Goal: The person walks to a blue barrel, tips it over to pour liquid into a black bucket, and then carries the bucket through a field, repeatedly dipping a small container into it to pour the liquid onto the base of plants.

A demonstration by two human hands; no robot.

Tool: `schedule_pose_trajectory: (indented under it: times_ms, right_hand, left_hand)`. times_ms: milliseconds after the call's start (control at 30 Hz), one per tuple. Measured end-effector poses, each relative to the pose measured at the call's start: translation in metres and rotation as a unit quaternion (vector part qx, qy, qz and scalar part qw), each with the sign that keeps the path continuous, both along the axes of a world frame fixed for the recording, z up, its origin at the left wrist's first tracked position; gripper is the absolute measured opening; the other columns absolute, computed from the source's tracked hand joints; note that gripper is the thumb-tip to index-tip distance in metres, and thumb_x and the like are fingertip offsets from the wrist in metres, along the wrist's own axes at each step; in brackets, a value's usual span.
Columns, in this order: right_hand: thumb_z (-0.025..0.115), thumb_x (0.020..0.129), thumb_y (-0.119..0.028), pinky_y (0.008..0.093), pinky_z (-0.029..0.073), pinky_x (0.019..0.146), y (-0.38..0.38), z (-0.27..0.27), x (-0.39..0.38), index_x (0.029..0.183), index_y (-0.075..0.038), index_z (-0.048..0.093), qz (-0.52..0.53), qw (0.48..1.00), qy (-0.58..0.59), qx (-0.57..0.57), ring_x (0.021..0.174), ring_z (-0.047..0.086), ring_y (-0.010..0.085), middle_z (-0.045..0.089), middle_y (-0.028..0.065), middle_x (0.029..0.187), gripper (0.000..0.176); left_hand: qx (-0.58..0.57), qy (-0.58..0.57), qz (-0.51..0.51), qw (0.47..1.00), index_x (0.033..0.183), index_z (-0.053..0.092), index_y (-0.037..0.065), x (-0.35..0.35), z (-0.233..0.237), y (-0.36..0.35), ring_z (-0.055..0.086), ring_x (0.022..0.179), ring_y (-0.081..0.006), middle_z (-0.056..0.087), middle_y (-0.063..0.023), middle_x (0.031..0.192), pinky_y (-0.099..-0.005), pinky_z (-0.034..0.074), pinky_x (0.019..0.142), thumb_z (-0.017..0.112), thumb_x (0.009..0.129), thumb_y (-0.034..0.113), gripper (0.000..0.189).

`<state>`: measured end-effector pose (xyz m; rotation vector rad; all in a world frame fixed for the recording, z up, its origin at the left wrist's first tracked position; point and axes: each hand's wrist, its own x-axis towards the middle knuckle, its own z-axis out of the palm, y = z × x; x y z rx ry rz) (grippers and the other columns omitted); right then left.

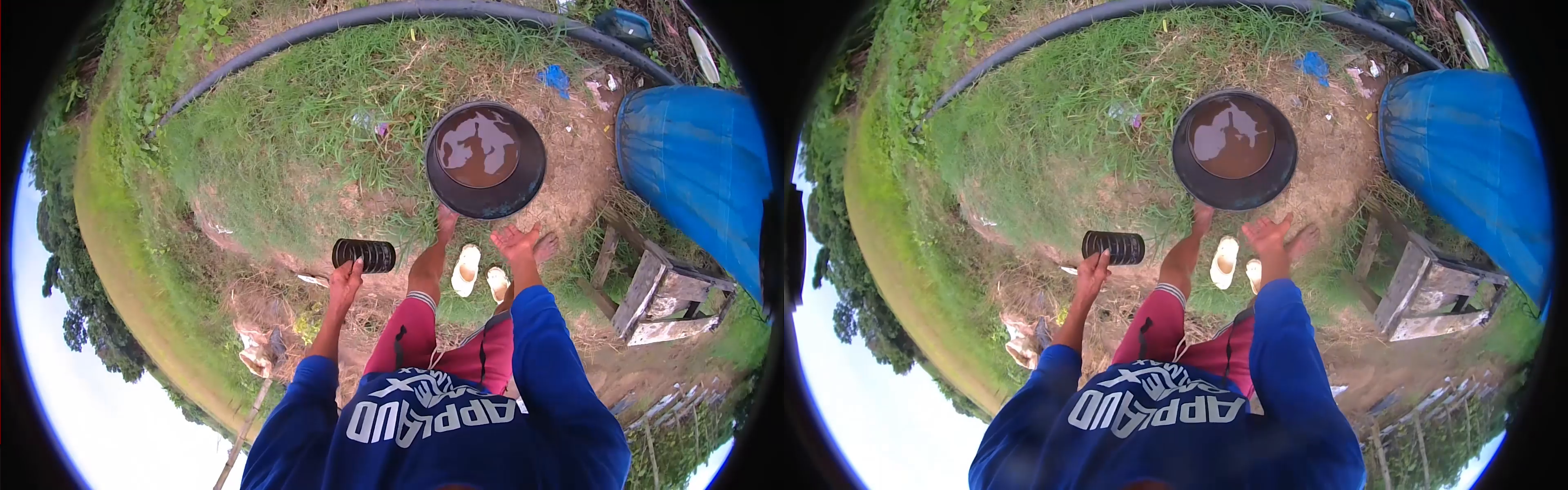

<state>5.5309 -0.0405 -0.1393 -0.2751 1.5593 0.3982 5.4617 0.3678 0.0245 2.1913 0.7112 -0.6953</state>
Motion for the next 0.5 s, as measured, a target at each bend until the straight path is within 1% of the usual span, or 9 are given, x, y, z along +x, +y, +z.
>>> schedule_pose_trajectory:
  times_ms: [33, 67, 100, 200, 233, 333, 367, 467, 500]
  right_hand:
    - [0.027, 0.080, -0.082, 0.0531, 0.028, 0.109, 0.003, -0.007, 0.004, 0.150, -0.003, 0.017, 0.000, 1.000, 0.010, 0.000, 0.135, 0.032, 0.0393, 0.023, 0.0134, 0.155, 0.106]
    - [0.027, 0.080, -0.082, 0.0525, 0.023, 0.112, 0.005, -0.012, 0.007, 0.151, -0.005, 0.016, -0.010, 0.999, -0.048, 0.008, 0.137, 0.028, 0.0379, 0.019, 0.0120, 0.157, 0.105]
    - [0.027, 0.079, -0.082, 0.0519, 0.018, 0.114, 0.006, -0.015, 0.013, 0.152, -0.008, 0.015, -0.020, 0.994, -0.111, 0.015, 0.140, 0.024, 0.0365, 0.015, 0.0105, 0.159, 0.105]
    - [0.027, 0.078, -0.083, 0.0517, 0.015, 0.115, 0.022, -0.018, 0.026, 0.152, -0.010, 0.017, -0.026, 0.989, -0.144, -0.005, 0.141, 0.023, 0.0329, 0.018, 0.0099, 0.158, 0.104]
    - [0.027, 0.079, -0.083, 0.0517, 0.017, 0.115, 0.026, -0.019, 0.027, 0.151, -0.011, 0.022, -0.024, 0.994, -0.103, -0.034, 0.142, 0.024, 0.0295, 0.024, 0.0092, 0.156, 0.101]
    - [0.026, 0.083, -0.079, 0.0529, 0.022, 0.114, 0.032, -0.011, 0.027, 0.149, -0.015, 0.026, -0.079, 0.993, -0.080, -0.021, 0.140, 0.028, 0.0304, 0.028, 0.0090, 0.154, 0.092]
    - [0.026, 0.083, -0.079, 0.0529, 0.022, 0.114, 0.034, -0.018, 0.033, 0.149, -0.015, 0.026, -0.078, 0.993, -0.084, -0.018, 0.140, 0.028, 0.0304, 0.028, 0.0090, 0.154, 0.092]
    - [0.027, 0.081, -0.080, 0.0513, 0.024, 0.113, 0.037, -0.039, 0.030, 0.145, -0.018, 0.036, -0.021, 0.972, -0.231, -0.043, 0.140, 0.028, 0.0284, 0.029, 0.0056, 0.154, 0.089]
    - [0.027, 0.081, -0.079, 0.0520, 0.021, 0.114, 0.037, -0.045, 0.026, 0.148, -0.019, 0.032, -0.018, 0.970, -0.238, -0.041, 0.141, 0.027, 0.0286, 0.030, 0.0040, 0.154, 0.090]
  left_hand:
    - [-0.036, 0.021, 0.060, 0.997, 0.069, 0.052, 0.003, -0.007, 0.003, 0.004, 0.047, 0.052, -0.0169, 0.049, -0.0061, 0.056, -0.0321, 0.040, 0.052, 0.058, 0.095, 0.035, 0.042]
    - [-0.072, 0.043, 0.119, 0.989, 0.067, 0.051, 0.004, -0.017, 0.006, 0.008, 0.044, 0.052, -0.0105, 0.046, -0.0019, 0.054, -0.0291, 0.038, 0.051, 0.057, 0.096, 0.037, 0.044]
    - [-0.059, 0.068, 0.115, 0.989, 0.066, 0.052, 0.006, -0.028, 0.005, 0.015, 0.046, 0.053, -0.0064, 0.048, 0.0012, 0.057, -0.0259, 0.038, 0.050, 0.057, 0.096, 0.039, 0.045]
    - [-0.042, 0.070, 0.105, 0.991, 0.066, 0.054, 0.006, -0.048, 0.001, 0.018, 0.048, 0.053, -0.0066, 0.050, 0.0000, 0.057, -0.0249, 0.039, 0.050, 0.057, 0.096, 0.039, 0.044]
    - [-0.052, 0.093, 0.097, 0.990, 0.068, 0.056, 0.006, -0.049, 0.005, 0.017, 0.050, 0.053, -0.0067, 0.051, -0.0001, 0.056, -0.0242, 0.039, 0.049, 0.057, 0.095, 0.040, 0.044]
    - [-0.074, 0.093, 0.110, 0.987, 0.068, 0.056, 0.006, -0.053, 0.000, 0.009, 0.048, 0.051, -0.0071, 0.050, 0.0003, 0.055, -0.0247, 0.038, 0.048, 0.057, 0.095, 0.039, 0.043]
    - [-0.088, 0.120, 0.118, 0.982, 0.067, 0.054, 0.006, -0.046, 0.001, 0.007, 0.045, 0.051, -0.0066, 0.048, 0.0015, 0.056, -0.0252, 0.037, 0.048, 0.058, 0.095, 0.039, 0.043]
    - [-0.085, 0.107, 0.100, 0.986, 0.065, 0.051, 0.008, -0.030, 0.002, -0.002, 0.042, 0.054, -0.0058, 0.045, 0.0023, 0.057, -0.0250, 0.036, 0.049, 0.058, 0.095, 0.038, 0.043]
    - [-0.086, 0.089, 0.094, 0.988, 0.065, 0.049, 0.008, -0.028, -0.001, -0.002, 0.041, 0.056, -0.0053, 0.043, 0.0025, 0.059, -0.0246, 0.037, 0.051, 0.058, 0.095, 0.037, 0.043]
